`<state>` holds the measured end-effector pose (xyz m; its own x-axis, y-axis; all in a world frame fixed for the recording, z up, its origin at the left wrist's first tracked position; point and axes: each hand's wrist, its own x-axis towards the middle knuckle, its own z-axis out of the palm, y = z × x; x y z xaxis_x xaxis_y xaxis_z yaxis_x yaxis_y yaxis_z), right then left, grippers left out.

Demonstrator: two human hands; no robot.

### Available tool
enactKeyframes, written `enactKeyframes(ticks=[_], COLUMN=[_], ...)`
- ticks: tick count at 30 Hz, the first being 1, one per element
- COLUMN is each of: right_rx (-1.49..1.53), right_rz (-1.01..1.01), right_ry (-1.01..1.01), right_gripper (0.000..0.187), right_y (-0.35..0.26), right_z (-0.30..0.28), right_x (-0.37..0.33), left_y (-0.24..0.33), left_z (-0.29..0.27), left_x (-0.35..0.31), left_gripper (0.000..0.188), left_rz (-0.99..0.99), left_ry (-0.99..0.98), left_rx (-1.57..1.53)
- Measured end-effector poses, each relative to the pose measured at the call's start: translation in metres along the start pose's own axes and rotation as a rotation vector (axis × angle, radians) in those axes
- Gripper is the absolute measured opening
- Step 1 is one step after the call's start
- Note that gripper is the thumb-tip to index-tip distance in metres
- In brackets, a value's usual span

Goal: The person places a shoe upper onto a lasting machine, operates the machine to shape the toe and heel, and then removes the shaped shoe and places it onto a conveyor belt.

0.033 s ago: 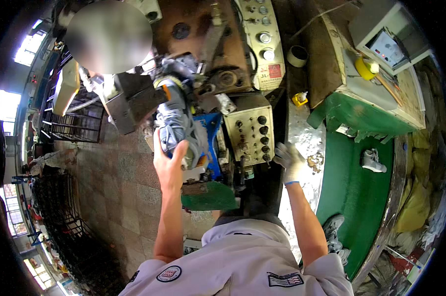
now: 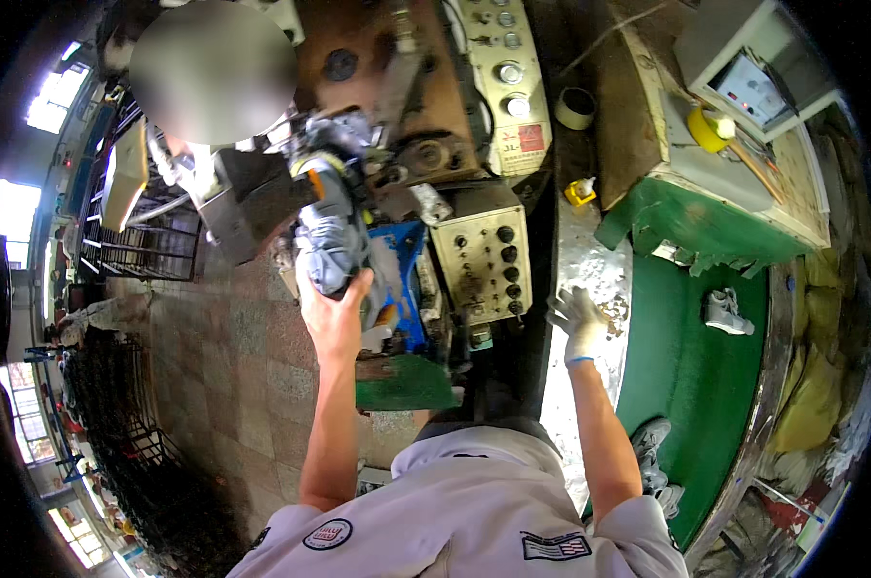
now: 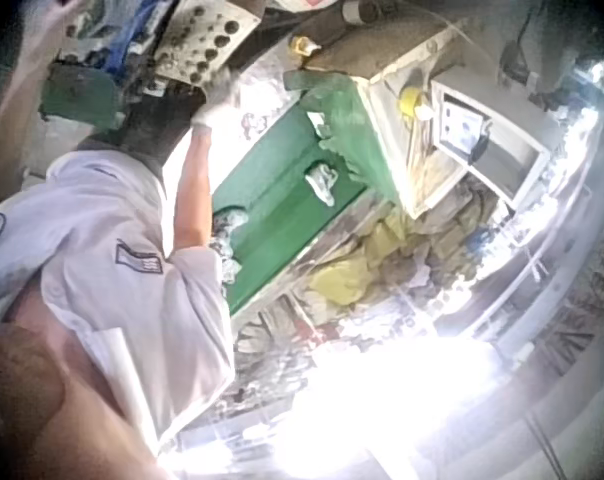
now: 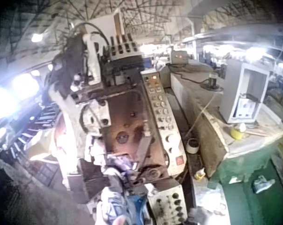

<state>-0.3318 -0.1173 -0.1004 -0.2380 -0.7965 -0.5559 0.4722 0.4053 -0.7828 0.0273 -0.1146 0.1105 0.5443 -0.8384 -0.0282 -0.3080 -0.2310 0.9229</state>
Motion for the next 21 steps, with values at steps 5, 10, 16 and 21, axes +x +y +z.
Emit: enactKeyframes(ticks=[5,10,16,21], right_rx=[0.34,0.241,-0.324,-0.281], right_rz=[0.095,0.072,0.042,-0.008], right_ry=[0.272,0.603,1.073,1.211], right_gripper=[0.043,0.051,0.064,0.097], right_y=[0.013,-0.039,-0.101,-0.152], right_z=[-0.272,-0.389,-0.503,-0.555], right_x=[0.08,0.142,0.223,0.281], left_y=[-0.016,-0.099,-0.108,-0.111], left_z=[0.054,-0.006,-0.008,0.012], left_x=[-0.002,0.018,0.04,0.055], left_gripper=[0.06,0.053,0.05,0.05], left_rz=[0.317,0.295,0.305,0.289], left_ry=[0.293,0.365,0.312,0.251], left_rx=[0.46,0.486,0.61,0.623])
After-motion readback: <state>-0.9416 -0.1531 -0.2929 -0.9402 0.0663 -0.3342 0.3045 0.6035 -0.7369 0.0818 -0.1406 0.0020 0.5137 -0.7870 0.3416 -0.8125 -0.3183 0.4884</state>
